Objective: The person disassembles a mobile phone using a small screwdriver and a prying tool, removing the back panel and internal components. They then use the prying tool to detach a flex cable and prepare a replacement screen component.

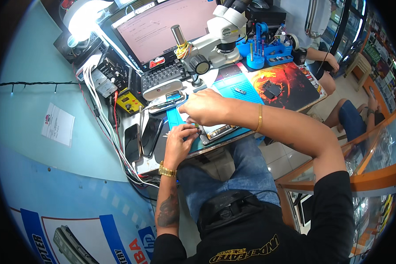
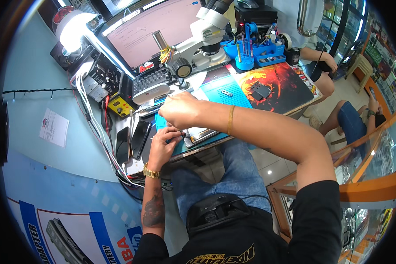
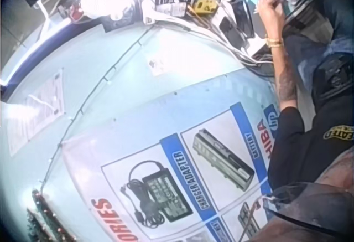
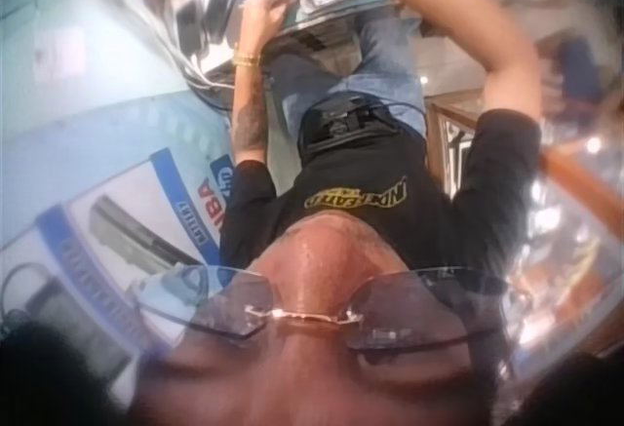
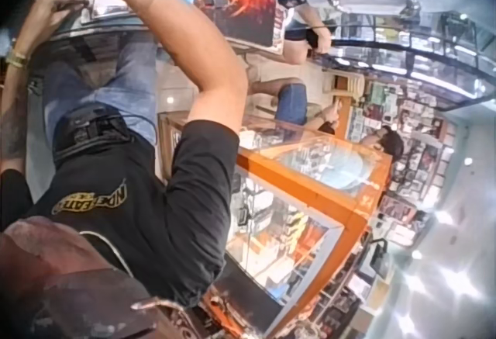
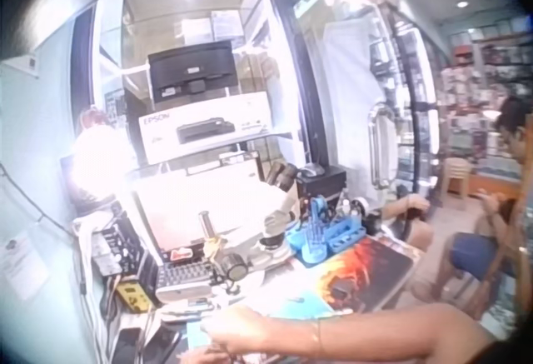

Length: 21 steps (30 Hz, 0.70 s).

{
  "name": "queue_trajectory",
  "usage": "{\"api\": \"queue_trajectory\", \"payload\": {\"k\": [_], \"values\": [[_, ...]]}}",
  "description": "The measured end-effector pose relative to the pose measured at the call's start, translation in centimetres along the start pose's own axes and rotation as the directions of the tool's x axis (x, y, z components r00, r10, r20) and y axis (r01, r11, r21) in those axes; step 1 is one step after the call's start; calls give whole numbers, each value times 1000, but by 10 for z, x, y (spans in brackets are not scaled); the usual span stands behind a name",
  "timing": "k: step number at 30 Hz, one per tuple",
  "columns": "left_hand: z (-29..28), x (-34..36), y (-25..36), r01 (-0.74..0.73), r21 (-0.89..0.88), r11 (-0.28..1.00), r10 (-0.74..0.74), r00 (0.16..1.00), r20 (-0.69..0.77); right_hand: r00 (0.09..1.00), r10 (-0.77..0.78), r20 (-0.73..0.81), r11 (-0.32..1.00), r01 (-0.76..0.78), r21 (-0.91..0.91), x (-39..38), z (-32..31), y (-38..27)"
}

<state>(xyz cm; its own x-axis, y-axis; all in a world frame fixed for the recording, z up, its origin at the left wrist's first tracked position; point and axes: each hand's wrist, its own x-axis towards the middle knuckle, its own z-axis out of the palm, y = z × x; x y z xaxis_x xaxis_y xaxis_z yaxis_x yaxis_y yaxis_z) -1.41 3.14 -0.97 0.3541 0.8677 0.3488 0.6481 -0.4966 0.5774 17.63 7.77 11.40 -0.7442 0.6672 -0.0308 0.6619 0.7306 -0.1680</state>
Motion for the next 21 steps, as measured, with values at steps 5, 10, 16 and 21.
{"api": "queue_trajectory", "payload": {"k": [5, 10, 16, 21], "values": [[4, 0, 6, 47, 23, 999, -45, 994, -95, 980, -64, -187, 985, 91, 143, 3, 19, 10], [4, -2, 12, 10, 211, 977, 27, 985, -169, 954, -12, -300, 978, 74, 197, -10, 0, 10], [-14, 7, 26, 130, -512, 849, -248, 954, -169, 944, 74, -321, 961, 19, 277, -15, 8, 5], [-16, 5, 14, 231, -513, 827, -244, 969, 42, 966, 68, -250, 941, 21, 337, -15, 7, 0]]}}
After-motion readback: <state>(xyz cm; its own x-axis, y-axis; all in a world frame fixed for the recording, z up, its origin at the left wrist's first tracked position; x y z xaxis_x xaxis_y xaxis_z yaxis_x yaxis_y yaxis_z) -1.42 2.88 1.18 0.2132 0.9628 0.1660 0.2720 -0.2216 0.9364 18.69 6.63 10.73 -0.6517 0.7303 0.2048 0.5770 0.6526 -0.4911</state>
